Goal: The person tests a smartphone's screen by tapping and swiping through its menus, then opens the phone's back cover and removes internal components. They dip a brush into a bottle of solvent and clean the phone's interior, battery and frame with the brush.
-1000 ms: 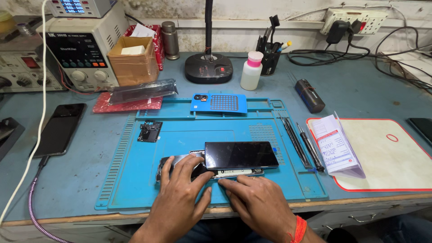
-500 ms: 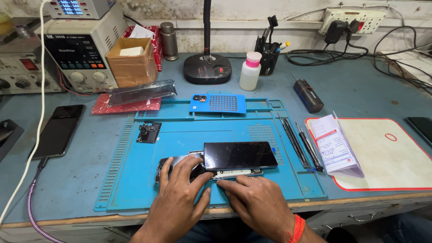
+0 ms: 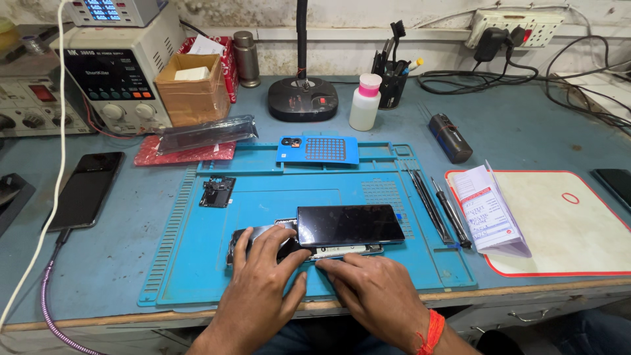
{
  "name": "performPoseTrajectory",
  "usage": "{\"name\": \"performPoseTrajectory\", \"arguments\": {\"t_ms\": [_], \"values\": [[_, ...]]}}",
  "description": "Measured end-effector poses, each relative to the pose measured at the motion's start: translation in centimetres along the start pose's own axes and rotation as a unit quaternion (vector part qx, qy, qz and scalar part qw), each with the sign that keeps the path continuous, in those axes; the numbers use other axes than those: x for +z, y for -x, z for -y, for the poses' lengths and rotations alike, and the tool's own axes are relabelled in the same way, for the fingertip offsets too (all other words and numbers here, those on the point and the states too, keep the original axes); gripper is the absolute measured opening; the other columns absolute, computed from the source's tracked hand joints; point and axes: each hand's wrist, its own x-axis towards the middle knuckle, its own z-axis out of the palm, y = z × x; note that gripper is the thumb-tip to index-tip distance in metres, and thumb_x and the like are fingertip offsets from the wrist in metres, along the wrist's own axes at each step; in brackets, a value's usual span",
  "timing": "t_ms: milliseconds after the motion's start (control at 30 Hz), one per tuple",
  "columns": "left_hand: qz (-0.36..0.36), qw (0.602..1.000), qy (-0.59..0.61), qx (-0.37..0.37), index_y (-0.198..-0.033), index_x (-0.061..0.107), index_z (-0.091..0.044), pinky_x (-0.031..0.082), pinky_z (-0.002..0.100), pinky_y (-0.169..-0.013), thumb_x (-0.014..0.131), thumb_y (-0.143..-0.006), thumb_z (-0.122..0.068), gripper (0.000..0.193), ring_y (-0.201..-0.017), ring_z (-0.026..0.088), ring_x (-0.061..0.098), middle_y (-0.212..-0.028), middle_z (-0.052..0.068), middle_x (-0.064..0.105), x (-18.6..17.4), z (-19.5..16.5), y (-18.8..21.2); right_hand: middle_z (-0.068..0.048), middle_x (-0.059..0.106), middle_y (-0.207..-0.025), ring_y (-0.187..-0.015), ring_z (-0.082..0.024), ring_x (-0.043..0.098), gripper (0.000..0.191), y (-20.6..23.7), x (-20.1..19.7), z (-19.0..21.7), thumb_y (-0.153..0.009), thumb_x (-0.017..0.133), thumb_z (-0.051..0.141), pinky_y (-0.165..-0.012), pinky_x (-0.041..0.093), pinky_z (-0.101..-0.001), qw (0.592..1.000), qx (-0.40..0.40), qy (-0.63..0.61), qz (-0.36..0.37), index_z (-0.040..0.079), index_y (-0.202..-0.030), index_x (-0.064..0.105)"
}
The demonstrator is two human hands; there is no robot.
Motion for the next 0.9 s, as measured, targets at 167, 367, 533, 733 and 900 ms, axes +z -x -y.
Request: {"name": "performPoseTrajectory", "arguments": {"t_ms": [167,367,533,733,900], "values": [[-0.009,1.0,-0.005,0.009,-0.112,0.072,-0.007,0.02,0.064,-0.114,0.068,-0.086,-0.024,0.032,-0.135,0.035,0.043,-0.13,0.019,0.053,0.8,0.4,-0.5,-0.006,0.069,-0.082,-0.072,-0.029,0.069,0.028,-0.6,0.5,-1.0,-0.092,0.065,0.018,-0.061,0.053,-0.0444,1.0,-0.008,-0.005,0.0,0.016,-0.118,0.074],[-0.005,1.0,-0.002,0.005,-0.113,0.072,-0.007,0.02,0.064,-0.114,0.068,-0.086,-0.024,0.033,-0.134,0.033,0.045,-0.129,0.017,0.054,2.2,0.4,-1.6,-0.007,0.069,-0.081,-0.071,-0.03,0.069,0.028,-0.5,0.5,-3.0,-0.091,0.066,0.017,-0.06,0.053,-0.0455,1.0,-0.021,-0.009,-0.012,0.016,-0.117,0.074],[-0.011,1.0,-0.002,0.005,-0.113,0.072,-0.008,0.02,0.064,-0.114,0.068,-0.086,-0.024,0.032,-0.132,0.033,0.046,-0.128,0.016,0.054,3.2,0.1,-2.9,-0.007,0.068,-0.081,-0.071,-0.03,0.069,0.028,-0.8,0.2,-4.6,-0.09,0.067,0.017,-0.059,0.052,-0.0455,1.0,-0.019,-0.006,-0.012,0.017,-0.117,0.075],[-0.015,1.0,-0.002,0.003,-0.113,0.072,-0.008,0.022,0.063,-0.114,0.068,-0.086,-0.024,0.032,-0.131,0.032,0.047,-0.127,0.016,0.054,4.7,1.0,-1.7,-0.008,0.066,-0.079,-0.07,-0.03,0.067,0.025,0.1,1.2,-5.7,-0.088,0.071,0.018,-0.06,0.051,-0.0447,0.999,-0.023,-0.02,-0.033,0.014,-0.112,0.076],[-0.009,1.0,-0.007,0.003,-0.113,0.073,-0.01,0.02,0.065,-0.113,0.069,-0.087,-0.025,0.031,-0.132,0.033,0.046,-0.128,0.018,0.053,5.9,1.8,3.0,-0.008,0.066,-0.078,-0.071,-0.026,0.068,0.033,3.9,4.6,-4.4,-0.085,0.074,0.025,-0.065,0.053,-0.041,0.996,0.076,-0.027,-0.048,0.016,-0.117,0.077]]}}
